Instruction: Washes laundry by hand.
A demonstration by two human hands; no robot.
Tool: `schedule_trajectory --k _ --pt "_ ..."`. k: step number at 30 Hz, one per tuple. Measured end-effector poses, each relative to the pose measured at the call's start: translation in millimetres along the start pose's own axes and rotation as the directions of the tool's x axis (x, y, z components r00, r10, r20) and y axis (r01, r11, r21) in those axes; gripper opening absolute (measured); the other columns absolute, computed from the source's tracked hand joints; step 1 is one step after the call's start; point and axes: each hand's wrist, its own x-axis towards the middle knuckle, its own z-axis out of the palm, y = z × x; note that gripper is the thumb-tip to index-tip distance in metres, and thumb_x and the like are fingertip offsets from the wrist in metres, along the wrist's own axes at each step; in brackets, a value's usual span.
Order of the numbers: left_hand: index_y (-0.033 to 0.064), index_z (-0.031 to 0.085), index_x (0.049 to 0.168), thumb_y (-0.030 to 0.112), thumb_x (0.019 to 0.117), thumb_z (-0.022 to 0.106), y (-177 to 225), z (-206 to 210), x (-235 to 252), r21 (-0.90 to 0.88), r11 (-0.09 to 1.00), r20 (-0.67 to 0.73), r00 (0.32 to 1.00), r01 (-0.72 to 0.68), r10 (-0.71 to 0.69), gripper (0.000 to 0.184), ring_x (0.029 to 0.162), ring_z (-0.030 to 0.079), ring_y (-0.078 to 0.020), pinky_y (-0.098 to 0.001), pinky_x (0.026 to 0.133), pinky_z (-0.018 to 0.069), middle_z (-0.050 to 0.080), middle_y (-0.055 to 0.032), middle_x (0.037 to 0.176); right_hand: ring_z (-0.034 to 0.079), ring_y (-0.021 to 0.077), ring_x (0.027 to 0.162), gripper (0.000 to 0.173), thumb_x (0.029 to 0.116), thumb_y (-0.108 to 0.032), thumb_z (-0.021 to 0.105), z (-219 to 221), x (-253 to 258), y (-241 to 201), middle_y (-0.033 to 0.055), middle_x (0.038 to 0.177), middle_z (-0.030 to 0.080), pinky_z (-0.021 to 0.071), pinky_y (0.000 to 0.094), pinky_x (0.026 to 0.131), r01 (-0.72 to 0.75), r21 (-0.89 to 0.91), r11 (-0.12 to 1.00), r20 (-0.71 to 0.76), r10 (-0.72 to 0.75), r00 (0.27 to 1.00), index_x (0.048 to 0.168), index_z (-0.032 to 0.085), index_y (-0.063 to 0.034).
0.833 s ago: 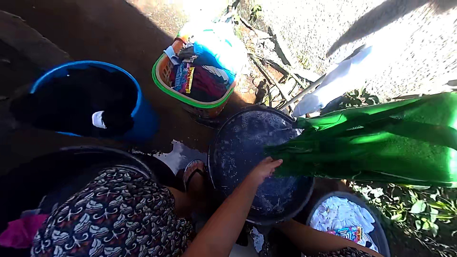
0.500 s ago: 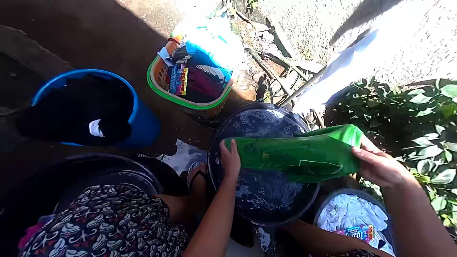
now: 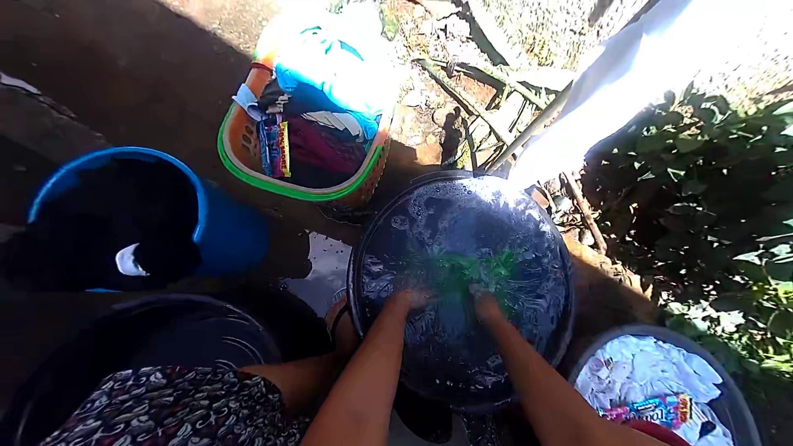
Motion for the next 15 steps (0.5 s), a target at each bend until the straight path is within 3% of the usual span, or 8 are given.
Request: schedule_trajectory --k 2,3,5,7,9,11,13,15 --pt "-0.0019 0.03 0.157 0.03 0.0888 0.076 18 -8 -11 -0.108 0.991 -0.178 0.982 -0.079 0.059 0.088 0.147 0.037 -0.0412 -0.0602 0.118 0.0324 0.038 -0.0268 0.158 0.034 0.0383 0.15 0.048 0.1095 -0.014 0.044 -18 -15 -7 0.0282 0.158 0.038 0.0253 0.052 0.124 0.081 0.175 0.981 -0.017 -0.079 0.997 0.152 0.039 0.0082" --pt "0.0048 0.019 0.163 0.022 0.0801 0.082 29 -10 -16 -0.124 0.983 -0.251 0.963 -0.137 0.103 0.105 0.15 0.03 -0.0441 -0.0663 0.117 0.0299 0.027 -0.0262 0.164 0.041 0.032 0.146 0.048 0.1098 -0.016 0.043 -33 -27 -12 0.0241 0.156 0.042 0.0322 0.0482 0.121 0.135 0.341 0.93 -0.062 -0.122 0.991 0.153 0.04 0.0041" --pt "0.0156 0.005 0.166 0.008 0.0689 0.087 45 -3 -20 -0.168 0.927 -0.259 0.922 -0.335 0.286 0.128 0.155 0.012 -0.0481 -0.0766 0.116 0.0192 0.005 -0.0224 0.17 0.065 0.021 0.113 0.037 0.1104 -0.017 0.04 -75 -71 -20 0.0154 0.127 0.065 0.0554 0.0412 0.097 0.243 0.625 0.742 -0.131 -0.207 0.97 0.141 0.054 -0.0017" --pt "0.0126 0.011 0.166 0.012 0.0669 0.092 52 11 -19 -0.203 0.871 -0.171 0.892 -0.448 0.419 0.128 0.155 0.009 -0.047 -0.0776 0.117 0.0094 0.007 -0.022 0.17 0.07 0.0171 0.093 0.033 0.1104 -0.016 0.037 -117 -136 -24 0.0102 0.105 0.072 0.0606 0.0379 0.084 0.374 0.769 0.519 -0.225 -0.328 0.918 0.129 0.061 -0.0024" --pt "0.0024 0.03 0.159 0.038 0.0699 0.094 48 19 -11 -0.218 0.883 -0.091 0.909 -0.417 0.407 0.115 0.151 0.028 -0.0428 -0.0661 0.122 0.0189 0.03 -0.0253 0.163 0.072 0.0126 0.09 0.031 0.1068 -0.014 0.039 -145 -195 -19 0.0056 0.1 0.074 0.0622 0.0335 0.082 0.536 0.805 0.254 -0.402 -0.431 0.808 0.119 0.067 -0.0065" --pt "-0.0002 0.037 0.155 0.037 0.0804 0.087 40 22 -1 -0.372 0.85 -0.052 0.922 -0.374 0.383 0.097 0.146 0.039 -0.0368 -0.0547 0.121 0.0318 0.039 -0.0253 0.158 0.072 0.0143 0.098 0.025 0.1028 -0.017 0.049 -157 -224 -1 0.0063 0.105 0.075 0.0614 0.0359 0.089 0.611 0.789 -0.074 -0.579 -0.425 0.696 0.116 0.07 -0.0095" --pt "0.0049 0.035 0.157 0.01 0.0951 0.067 48 21 -17 -0.741 0.59 -0.097 0.921 -0.32 0.378 0.07 0.135 0.052 -0.0247 -0.0434 0.111 0.0454 0.048 -0.0178 0.152 0.068 0.0181 0.111 0.032 0.1053 -0.029 0.043 -154 -215 18 0.0063 0.116 0.072 0.0578 0.0429 0.097 0.608 0.757 -0.241 -0.654 -0.302 0.694 0.122 0.064 -0.0128" --pt "0.005 0.042 0.15 -0.003 0.0844 0.058 72 21 -44 -0.927 0.151 -0.26 0.879 -0.343 0.399 0.068 0.113 0.063 -0.0195 -0.0396 0.095 0.0554 0.061 -0.0149 0.131 0.061 0.0206 0.123 0.049 0.108 -0.047 0.029 -135 -178 21 0.0057 0.129 0.065 0.0517 0.049 0.103 0.532 0.806 -0.261 -0.581 -0.173 0.795 0.138 0.051 -0.0159"
